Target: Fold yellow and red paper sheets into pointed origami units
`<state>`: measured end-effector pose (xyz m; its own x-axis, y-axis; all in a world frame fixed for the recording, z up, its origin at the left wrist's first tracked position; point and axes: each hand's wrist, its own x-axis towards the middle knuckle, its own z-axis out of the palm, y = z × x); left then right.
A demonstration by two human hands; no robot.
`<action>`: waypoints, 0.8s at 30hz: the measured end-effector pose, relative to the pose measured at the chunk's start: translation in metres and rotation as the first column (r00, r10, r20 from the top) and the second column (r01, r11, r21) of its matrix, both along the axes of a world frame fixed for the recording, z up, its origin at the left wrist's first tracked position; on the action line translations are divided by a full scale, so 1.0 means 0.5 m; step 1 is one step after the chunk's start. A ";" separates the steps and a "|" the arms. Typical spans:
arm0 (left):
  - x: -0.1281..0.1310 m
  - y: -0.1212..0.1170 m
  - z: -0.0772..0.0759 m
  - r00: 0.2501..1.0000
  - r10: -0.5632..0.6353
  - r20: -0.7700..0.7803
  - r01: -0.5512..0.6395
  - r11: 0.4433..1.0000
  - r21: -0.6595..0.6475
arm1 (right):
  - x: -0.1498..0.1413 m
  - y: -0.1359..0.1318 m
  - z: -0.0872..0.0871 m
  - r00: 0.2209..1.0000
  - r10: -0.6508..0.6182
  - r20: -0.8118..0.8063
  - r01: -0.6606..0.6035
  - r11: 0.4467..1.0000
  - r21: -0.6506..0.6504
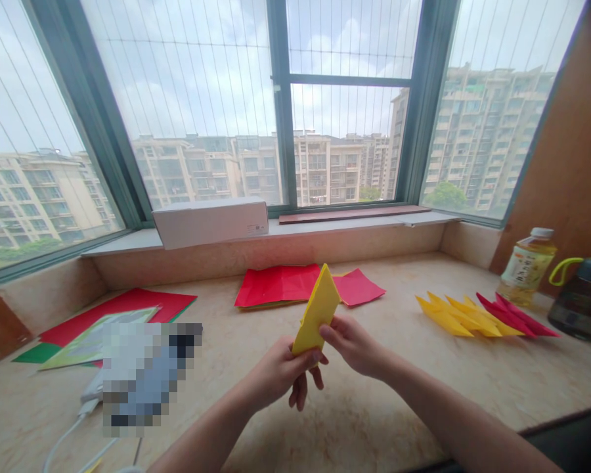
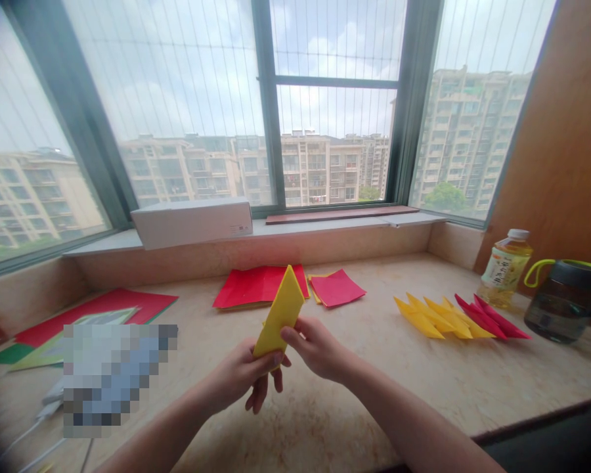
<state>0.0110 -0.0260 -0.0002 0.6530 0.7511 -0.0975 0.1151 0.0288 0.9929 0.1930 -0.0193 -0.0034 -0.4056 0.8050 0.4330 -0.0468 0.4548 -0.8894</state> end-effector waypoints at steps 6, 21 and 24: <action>0.006 -0.002 0.005 0.999 0.026 -0.024 -0.025 0.999 0.031 | -0.009 0.010 -0.018 0.985 -0.165 -0.048 0.167 0.985 0.035; -0.001 -0.003 0.014 0.985 0.171 0.009 -0.171 0.979 0.112 | 0.011 0.029 -0.003 0.991 -0.009 -0.131 0.001 0.998 -0.060; -0.002 0.003 0.019 0.960 0.275 0.057 -0.280 0.955 0.097 | 0.021 0.033 -0.010 0.988 -0.119 -0.100 0.116 0.993 -0.035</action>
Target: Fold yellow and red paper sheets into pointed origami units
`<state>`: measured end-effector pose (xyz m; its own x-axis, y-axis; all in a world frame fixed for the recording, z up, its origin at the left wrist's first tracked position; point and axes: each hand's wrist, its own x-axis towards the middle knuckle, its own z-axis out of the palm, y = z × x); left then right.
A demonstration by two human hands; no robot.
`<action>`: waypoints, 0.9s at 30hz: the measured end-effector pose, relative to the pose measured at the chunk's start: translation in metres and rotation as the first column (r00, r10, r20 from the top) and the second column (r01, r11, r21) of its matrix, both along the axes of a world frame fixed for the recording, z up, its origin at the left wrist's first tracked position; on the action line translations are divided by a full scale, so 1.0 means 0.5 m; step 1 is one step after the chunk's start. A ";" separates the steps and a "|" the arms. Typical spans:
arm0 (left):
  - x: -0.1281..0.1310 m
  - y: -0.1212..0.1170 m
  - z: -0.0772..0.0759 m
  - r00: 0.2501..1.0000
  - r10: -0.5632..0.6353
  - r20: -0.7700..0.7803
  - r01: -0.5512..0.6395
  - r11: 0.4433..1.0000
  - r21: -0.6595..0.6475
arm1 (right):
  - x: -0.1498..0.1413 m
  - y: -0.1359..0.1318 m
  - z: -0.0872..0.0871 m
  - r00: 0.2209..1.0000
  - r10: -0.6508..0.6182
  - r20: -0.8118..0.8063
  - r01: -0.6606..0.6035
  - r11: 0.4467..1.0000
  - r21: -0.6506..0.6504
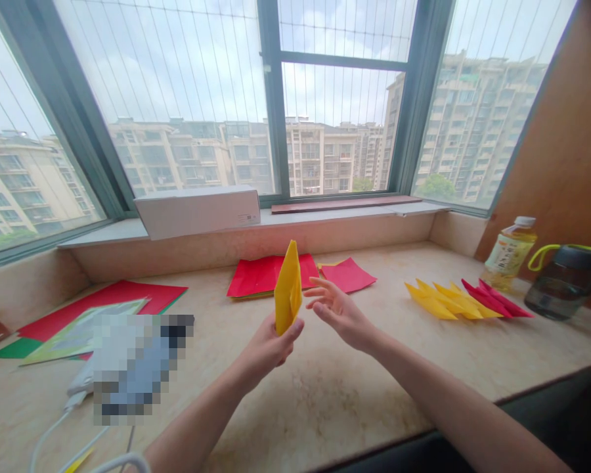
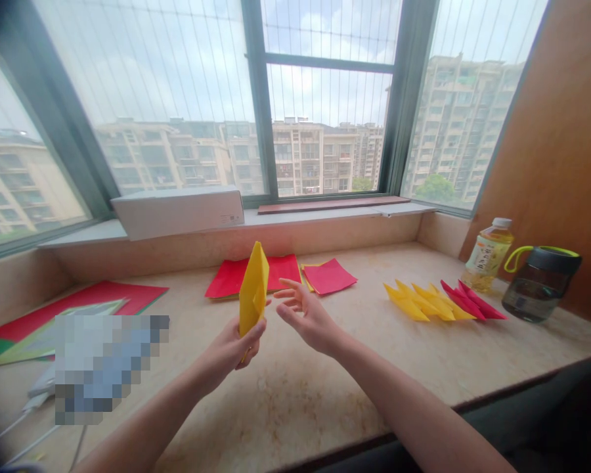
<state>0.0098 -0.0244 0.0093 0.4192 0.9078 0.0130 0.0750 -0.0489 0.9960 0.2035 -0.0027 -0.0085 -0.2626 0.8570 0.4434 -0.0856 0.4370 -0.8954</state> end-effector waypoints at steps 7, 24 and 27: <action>0.006 0.010 -0.019 0.996 0.006 -0.092 -0.002 0.999 0.041 | -0.007 -0.016 0.004 0.981 -0.121 0.152 0.112 0.992 0.067; -0.001 0.015 -0.028 0.985 0.159 -0.067 -0.140 0.962 0.233 | -0.017 -0.033 -0.002 0.847 -0.347 0.403 0.195 0.908 0.372; 0.002 0.017 -0.033 0.994 0.110 -0.014 -0.108 0.986 0.127 | -0.008 -0.032 0.004 0.765 -0.514 0.388 0.262 0.799 0.541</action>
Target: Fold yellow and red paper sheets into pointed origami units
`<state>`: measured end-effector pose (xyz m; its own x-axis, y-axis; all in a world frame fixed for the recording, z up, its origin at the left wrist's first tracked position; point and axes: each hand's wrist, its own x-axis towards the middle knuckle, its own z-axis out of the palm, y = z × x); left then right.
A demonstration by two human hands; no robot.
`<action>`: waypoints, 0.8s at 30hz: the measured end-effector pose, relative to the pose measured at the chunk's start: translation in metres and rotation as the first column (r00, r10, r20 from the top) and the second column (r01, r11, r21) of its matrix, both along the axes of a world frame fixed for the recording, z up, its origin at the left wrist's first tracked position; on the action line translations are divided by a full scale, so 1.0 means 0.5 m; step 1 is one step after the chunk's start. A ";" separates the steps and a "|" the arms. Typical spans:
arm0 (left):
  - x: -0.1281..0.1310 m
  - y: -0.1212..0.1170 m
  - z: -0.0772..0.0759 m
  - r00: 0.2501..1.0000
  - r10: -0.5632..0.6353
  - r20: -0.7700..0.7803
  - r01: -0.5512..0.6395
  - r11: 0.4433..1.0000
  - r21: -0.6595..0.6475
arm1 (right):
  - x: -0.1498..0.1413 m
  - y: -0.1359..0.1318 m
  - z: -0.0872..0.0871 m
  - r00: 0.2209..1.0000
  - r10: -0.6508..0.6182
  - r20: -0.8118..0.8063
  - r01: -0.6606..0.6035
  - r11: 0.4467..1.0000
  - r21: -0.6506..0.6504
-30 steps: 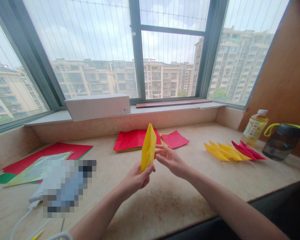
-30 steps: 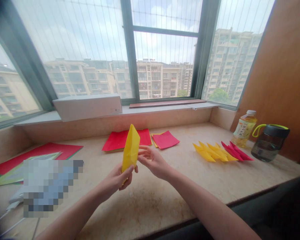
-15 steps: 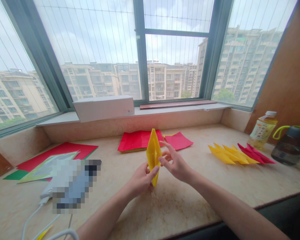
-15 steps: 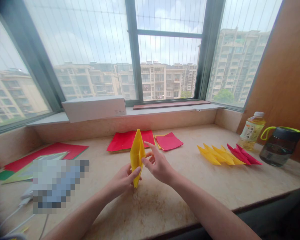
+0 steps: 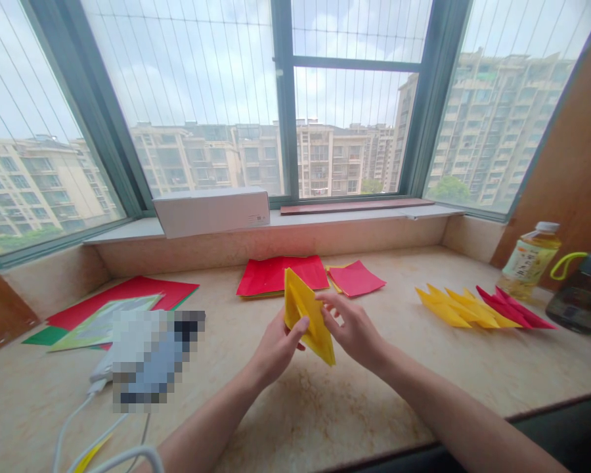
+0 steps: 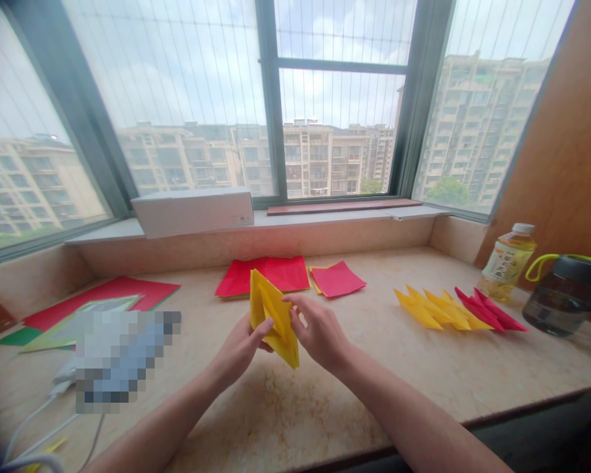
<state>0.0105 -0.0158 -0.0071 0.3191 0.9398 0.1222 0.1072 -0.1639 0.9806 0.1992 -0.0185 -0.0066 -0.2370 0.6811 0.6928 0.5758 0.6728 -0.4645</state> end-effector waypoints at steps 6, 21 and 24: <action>0.008 -0.006 0.003 0.993 -0.042 0.106 0.054 0.992 -0.112 | -0.012 -0.021 0.012 0.901 -0.217 0.377 0.082 0.936 0.343; 0.004 -0.040 0.015 0.972 -0.212 -0.099 0.225 0.962 0.154 | 0.017 0.015 0.006 0.999 -0.039 -0.007 0.039 0.998 -0.042; 0.011 -0.043 0.017 0.981 -0.163 -0.102 0.181 0.961 0.209 | 0.016 0.005 0.015 0.981 -0.097 0.166 0.089 0.994 0.060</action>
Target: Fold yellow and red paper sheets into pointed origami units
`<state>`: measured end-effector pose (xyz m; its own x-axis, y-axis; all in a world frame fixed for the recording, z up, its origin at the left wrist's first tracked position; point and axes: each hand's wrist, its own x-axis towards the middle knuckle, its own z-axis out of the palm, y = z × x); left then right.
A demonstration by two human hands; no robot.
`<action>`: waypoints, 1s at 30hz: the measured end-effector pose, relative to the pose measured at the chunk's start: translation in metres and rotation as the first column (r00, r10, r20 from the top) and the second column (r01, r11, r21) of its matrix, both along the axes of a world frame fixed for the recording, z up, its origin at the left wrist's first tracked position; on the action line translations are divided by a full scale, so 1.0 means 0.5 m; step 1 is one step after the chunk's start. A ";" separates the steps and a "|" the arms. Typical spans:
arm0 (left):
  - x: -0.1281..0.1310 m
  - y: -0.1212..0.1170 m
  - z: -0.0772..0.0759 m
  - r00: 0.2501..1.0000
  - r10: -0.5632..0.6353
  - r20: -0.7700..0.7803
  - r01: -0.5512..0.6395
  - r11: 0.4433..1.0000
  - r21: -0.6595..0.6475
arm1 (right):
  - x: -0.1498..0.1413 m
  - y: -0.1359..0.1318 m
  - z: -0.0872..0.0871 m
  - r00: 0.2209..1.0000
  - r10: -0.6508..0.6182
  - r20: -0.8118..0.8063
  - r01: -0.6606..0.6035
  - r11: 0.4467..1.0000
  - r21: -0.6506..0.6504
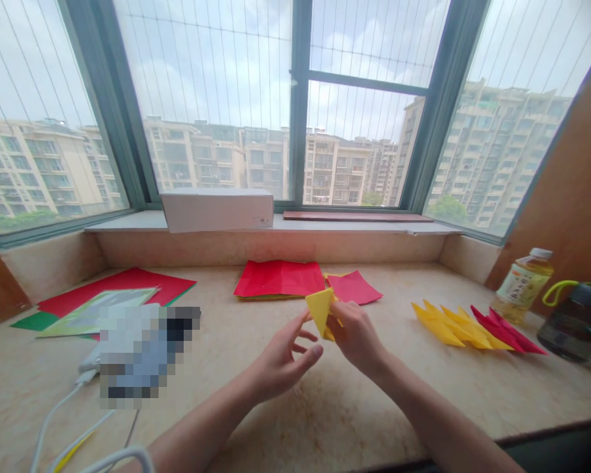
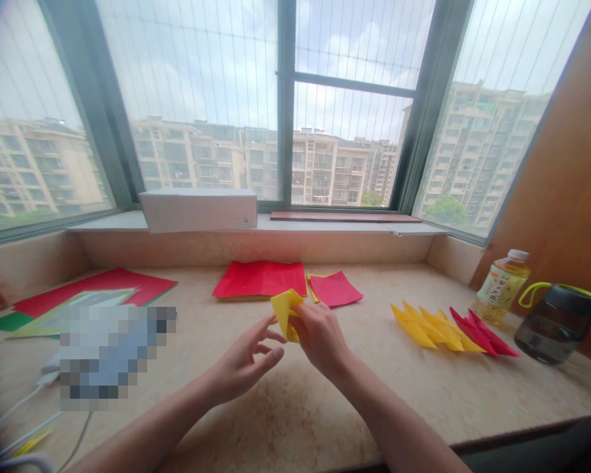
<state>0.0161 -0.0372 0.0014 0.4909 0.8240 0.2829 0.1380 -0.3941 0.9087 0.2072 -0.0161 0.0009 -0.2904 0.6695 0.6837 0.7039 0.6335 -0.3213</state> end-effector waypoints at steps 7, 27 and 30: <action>-0.002 0.037 -0.014 0.973 0.143 0.180 -0.112 0.979 -0.171 | -0.020 0.000 -0.015 0.939 -0.043 0.341 -0.016 0.986 0.167; -0.072 0.112 -0.016 0.816 0.424 0.392 -0.119 0.787 -0.605 | -0.001 0.024 -0.043 0.859 0.176 0.482 -0.241 0.967 0.077; -0.072 0.111 -0.013 0.852 0.363 0.378 -0.091 0.812 -0.576 | 0.009 0.040 -0.050 0.941 0.101 0.322 -0.120 0.992 0.039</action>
